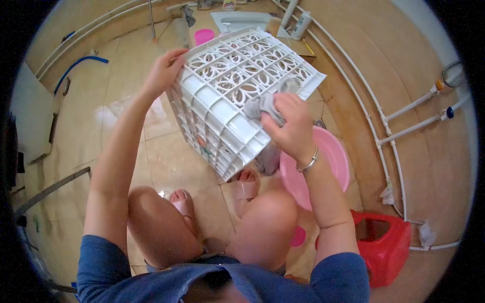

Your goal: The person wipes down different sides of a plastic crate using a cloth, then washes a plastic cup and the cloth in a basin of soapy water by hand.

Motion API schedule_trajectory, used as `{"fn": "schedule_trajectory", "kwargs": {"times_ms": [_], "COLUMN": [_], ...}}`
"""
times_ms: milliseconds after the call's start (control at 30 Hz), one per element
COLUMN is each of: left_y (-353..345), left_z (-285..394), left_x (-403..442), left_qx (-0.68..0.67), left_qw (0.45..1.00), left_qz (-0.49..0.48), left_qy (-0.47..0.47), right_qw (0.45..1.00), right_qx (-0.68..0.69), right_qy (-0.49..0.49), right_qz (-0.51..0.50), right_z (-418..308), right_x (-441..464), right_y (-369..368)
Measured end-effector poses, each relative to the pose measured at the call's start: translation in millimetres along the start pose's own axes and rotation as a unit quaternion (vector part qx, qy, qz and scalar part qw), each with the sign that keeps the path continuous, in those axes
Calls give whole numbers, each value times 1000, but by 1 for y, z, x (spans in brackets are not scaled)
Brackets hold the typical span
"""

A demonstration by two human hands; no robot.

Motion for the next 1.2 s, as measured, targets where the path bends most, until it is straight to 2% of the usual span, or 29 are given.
{"fn": "schedule_trajectory", "kwargs": {"times_ms": [33,100,133,200,233,300,333,367,433,467,500,567,633,667,700,733,767,833,867,900,933,967,1033,1100,1167,1200], "left_y": [6,7,8,4,6,1,3,0,-3,-2,-1,-5,-6,-9,-8,-5,-7,4,-1,3,13,21,43,61,74,81], "left_z": [-1,-10,-15,-31,-41,-59,-78,-100,-115,-120,-126,-134,-125,-135,-137,-138,-144,-128,-120,-112,-108,-106,-90,-72,-56,-46], "left_x": [-6,-10,-14,-26,-28,-32,-35,-40,-52,-64,-70,-67,-68,-65,-58,-52,-45,-35,-29,-23,-18,-9,5,9,9,10], "left_qx": [-8,88,86,-70,-73,-83,-84,-75,-66,-58,-50,-44,-59,-58,-43,-25,-21,29,31,-20,-72,-73,-84,-68,-50,-19], "left_qw": [1000,986,986,979,978,981,981,975,967,968,968,961,968,967,980,990,990,991,991,988,979,978,984,982,980,979], "left_qz": [7,-11,-10,-38,-36,-123,-119,-147,-174,-155,-136,-170,-147,-147,-118,-88,-85,28,28,84,139,141,148,160,173,191], "left_qy": [8,139,142,188,192,128,130,150,172,189,206,216,197,200,156,111,113,125,129,130,130,132,57,71,86,63], "right_qw": [999,997,996,993,993,993,996,996,992,983,983,953,952,964,970,971,969,967,967,966,968,968,987,988,992,990], "right_qx": [24,43,53,67,69,70,72,75,74,46,49,1,-38,-85,-133,-129,-139,-144,-130,-117,-136,-134,-132,-128,-32,5], "right_qy": [-30,-27,-23,-18,-18,-24,-43,-42,49,51,50,161,185,167,147,147,174,199,214,231,210,211,90,75,15,-26], "right_qz": [36,57,72,97,92,93,31,28,-91,-170,-171,-255,-241,-190,-138,-137,-103,-71,-43,-14,-6,-8,13,46,124,136], "right_z": [3,10,16,18,17,20,26,27,12,18,12,-21,-22,-12,-6,-5,-8,-15,-21,-25,-24,-25,-7,1,9,18], "right_x": [-7,-11,-12,-12,-12,-12,-15,-16,-12,-21,-15,1,-1,-4,-3,-3,-2,5,11,17,23,27,34,36,38,31], "right_y": [-5,-7,-7,-7,-9,-8,-10,-5,-6,-7,-4,-5,-16,-19,-19,-24,-25,-33,-35,-34,-31,-31,-27,-30,-29,-32]}}
Point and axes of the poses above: each hand's wrist, its own x-axis towards the middle knuckle, its own y-axis out of the back of the hand, z = x × y, the point moved 7 cm from there along x, towards the middle knuckle, and after that the axes turned 10 degrees about y, right-handed, at the moved point
